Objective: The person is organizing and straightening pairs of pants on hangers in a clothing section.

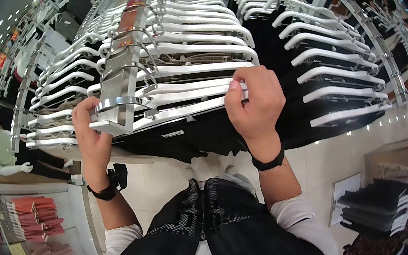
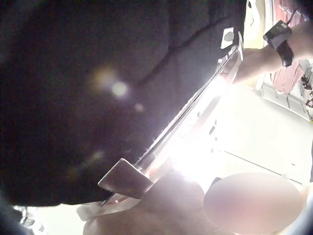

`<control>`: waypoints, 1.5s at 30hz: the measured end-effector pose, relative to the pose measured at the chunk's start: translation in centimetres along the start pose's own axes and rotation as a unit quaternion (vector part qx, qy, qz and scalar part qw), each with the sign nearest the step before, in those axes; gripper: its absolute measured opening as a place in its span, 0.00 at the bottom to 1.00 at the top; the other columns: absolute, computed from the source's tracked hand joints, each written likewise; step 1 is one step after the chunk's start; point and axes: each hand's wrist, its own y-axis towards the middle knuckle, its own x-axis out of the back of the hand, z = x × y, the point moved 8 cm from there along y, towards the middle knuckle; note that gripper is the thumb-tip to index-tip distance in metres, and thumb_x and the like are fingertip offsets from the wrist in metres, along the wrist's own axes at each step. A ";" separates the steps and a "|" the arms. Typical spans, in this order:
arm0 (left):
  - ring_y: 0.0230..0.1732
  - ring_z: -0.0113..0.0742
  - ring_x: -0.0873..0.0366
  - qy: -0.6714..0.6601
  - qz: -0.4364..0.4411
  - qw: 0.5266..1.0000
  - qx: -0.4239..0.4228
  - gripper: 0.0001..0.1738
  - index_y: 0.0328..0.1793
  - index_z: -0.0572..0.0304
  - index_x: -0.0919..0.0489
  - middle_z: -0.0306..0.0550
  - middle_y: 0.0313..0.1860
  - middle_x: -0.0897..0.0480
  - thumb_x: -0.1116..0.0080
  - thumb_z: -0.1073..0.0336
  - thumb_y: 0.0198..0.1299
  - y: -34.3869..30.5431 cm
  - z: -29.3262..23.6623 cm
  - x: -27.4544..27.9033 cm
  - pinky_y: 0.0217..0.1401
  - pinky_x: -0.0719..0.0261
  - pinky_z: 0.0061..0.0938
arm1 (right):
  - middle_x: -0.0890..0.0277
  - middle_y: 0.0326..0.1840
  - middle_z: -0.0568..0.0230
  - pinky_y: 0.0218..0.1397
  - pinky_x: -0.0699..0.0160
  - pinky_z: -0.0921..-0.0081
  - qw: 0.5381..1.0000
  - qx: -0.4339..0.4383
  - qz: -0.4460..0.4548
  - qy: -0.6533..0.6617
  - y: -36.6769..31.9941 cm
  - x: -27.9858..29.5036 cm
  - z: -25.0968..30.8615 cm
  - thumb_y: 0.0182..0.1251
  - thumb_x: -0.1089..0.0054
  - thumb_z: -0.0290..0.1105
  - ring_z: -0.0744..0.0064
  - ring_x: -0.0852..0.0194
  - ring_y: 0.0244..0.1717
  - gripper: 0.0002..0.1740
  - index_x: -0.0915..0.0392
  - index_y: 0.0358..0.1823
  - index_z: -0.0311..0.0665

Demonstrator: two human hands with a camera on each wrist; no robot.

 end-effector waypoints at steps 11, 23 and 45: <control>0.55 0.50 0.28 0.033 -0.024 0.999 0.012 0.20 0.55 0.62 0.23 0.48 0.50 0.20 0.38 0.69 0.54 -0.4 -0.5 0.2 0.63 0.29 0.42 | 0.24 0.32 0.61 0.36 0.28 0.63 0.999 -0.015 0.040 0.009 0.1 -0.4 -0.2 0.61 0.39 0.28 0.57 0.28 0.32 0.03 0.22 0.35 0.38; 0.53 0.50 0.30 0.034 -0.039 0.998 0.032 0.20 0.53 0.62 0.23 0.48 0.48 0.21 0.39 0.66 0.53 -1.1 -0.2 0.1 0.62 0.31 0.41 | 0.24 0.34 0.62 0.42 0.27 0.64 0.998 -0.024 0.061 0.026 0.1 -0.1 -0.1 0.64 0.40 0.28 0.57 0.27 0.35 0.03 0.20 0.37 0.39; 0.74 0.61 0.26 -0.084 0.005 0.991 -0.108 0.25 0.66 0.58 0.17 0.57 0.71 0.21 0.33 0.64 0.62 -1.6 2.0 2.9 0.74 0.29 0.49 | 0.17 0.54 0.53 0.65 0.25 0.65 0.987 -0.137 0.077 -0.041 -2.9 -0.5 0.6 0.73 0.47 0.26 0.56 0.19 0.58 0.14 0.18 0.54 0.32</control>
